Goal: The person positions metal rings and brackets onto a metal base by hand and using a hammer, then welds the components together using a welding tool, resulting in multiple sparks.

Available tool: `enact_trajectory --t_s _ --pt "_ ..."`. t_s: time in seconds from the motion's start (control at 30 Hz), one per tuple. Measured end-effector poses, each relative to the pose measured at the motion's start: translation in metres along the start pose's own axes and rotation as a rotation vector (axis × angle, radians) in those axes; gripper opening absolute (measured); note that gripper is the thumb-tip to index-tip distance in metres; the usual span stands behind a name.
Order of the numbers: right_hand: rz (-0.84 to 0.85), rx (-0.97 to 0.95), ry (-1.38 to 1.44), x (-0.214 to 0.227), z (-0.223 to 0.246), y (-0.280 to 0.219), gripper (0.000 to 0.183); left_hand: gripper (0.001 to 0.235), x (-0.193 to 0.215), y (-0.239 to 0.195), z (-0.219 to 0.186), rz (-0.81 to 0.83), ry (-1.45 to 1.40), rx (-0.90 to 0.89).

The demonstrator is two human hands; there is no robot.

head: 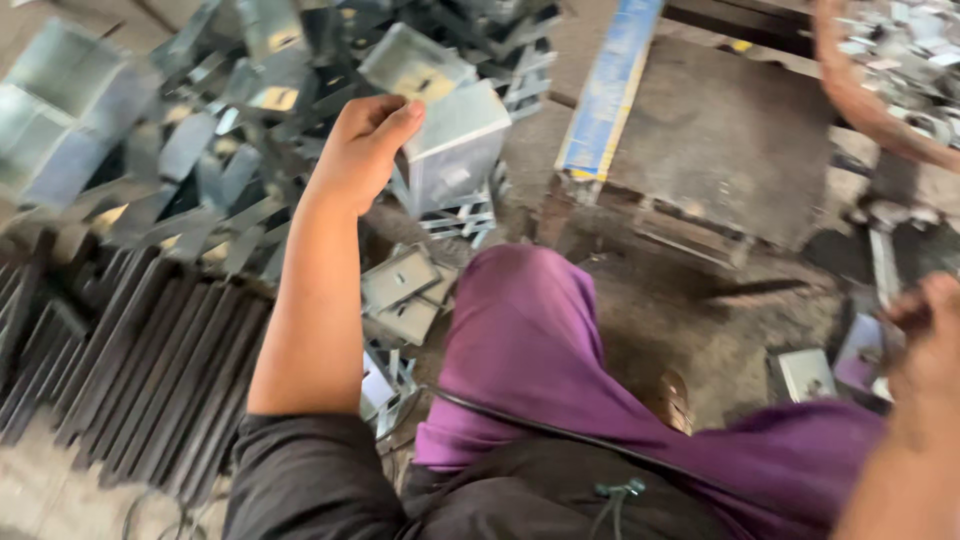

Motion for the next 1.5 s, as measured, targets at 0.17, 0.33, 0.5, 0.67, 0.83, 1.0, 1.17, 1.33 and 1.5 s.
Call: enact_trajectory --t_s 0.17,0.33,0.5,0.67,0.83,1.0,1.17,1.33,1.5 --pt "-0.099 0.052 -0.013 -0.109 0.040 -0.052 0.007 0.020 -0.125 0.006 0.014 0.126 -1.100 0.102" --pt "-0.147 0.076 -0.473 -0.146 0.038 -0.074 0.015 0.029 -0.275 0.018 0.074 0.073 -1.171 0.514" --pt "-0.122 0.081 -0.551 -0.140 0.028 -0.060 0.021 0.025 -0.286 0.010 0.073 -0.040 -1.081 0.401" --pt "-0.066 0.054 -0.446 -0.148 0.029 -0.063 0.021 0.015 -0.263 -0.022 -0.011 0.077 -0.428 -0.253" --pt "-0.037 0.071 -0.438 -0.155 0.030 -0.060 0.019 0.006 -0.321 -0.066 -0.016 0.333 0.616 -0.863" --pt "0.022 0.003 -0.424 -0.163 0.017 -0.067 0.017 0.011 -0.330 -0.063 0.015 0.421 0.648 -0.758" --pt "0.088 -0.027 -0.597 -0.188 0.000 -0.078 0.040 0.013 -0.330 -0.057 -0.003 0.428 0.826 -0.746" --pt "0.142 0.051 -0.620 -0.218 -0.008 -0.091 0.068 0.025 -0.335 -0.049 -0.051 0.401 0.833 -0.796" --pt "0.190 -0.062 -0.578 -0.228 0.001 -0.090 0.077 0.029 -0.364 -0.012 -0.122 0.307 0.672 -0.937"
Point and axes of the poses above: each hand's wrist, its own y-axis towards the middle knuckle, its own x-axis out of the back of the hand, z = x × y, the point moved 7 cm from there along y, towards the middle knuckle, and after that the axes turned 5 degrees about y, right-handed, at the moved point
